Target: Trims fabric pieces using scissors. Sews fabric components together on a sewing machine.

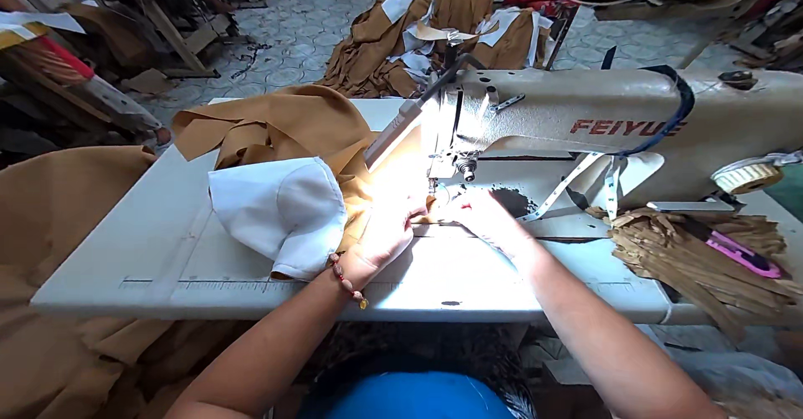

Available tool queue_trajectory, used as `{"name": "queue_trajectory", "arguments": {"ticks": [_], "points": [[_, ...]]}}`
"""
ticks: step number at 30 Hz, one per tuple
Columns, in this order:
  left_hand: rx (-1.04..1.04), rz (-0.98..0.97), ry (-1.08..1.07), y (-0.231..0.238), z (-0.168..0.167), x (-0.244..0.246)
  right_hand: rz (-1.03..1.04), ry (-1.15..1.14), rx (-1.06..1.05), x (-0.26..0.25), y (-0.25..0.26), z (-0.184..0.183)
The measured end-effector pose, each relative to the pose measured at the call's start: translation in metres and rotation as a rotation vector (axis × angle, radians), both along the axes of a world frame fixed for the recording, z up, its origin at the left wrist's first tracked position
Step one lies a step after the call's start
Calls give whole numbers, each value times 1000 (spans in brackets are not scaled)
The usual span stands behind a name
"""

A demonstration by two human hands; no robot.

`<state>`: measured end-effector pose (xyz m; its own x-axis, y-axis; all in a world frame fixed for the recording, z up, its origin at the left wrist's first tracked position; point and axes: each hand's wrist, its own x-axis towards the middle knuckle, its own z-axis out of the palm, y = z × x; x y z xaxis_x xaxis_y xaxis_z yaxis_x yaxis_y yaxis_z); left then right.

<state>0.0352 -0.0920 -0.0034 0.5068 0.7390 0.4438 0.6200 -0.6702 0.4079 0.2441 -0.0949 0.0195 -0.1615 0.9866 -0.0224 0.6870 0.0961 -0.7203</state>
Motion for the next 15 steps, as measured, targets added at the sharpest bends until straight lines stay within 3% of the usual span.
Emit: {"name": "queue_trajectory", "arguments": {"ticks": [3,7,9,12,15], "points": [[-235,54,267,-20,39,11,45,-85,47,-13,8,-7],[-81,47,274,1,-13,2,58,-194,114,-14,11,-16],[-79,52,240,2,-15,1,62,-213,212,-4,12,-17],[-45,31,194,6,-19,-1,256,-143,597,27,18,-40],[-83,12,185,7,-17,-1,336,-86,681,38,20,-56]]}}
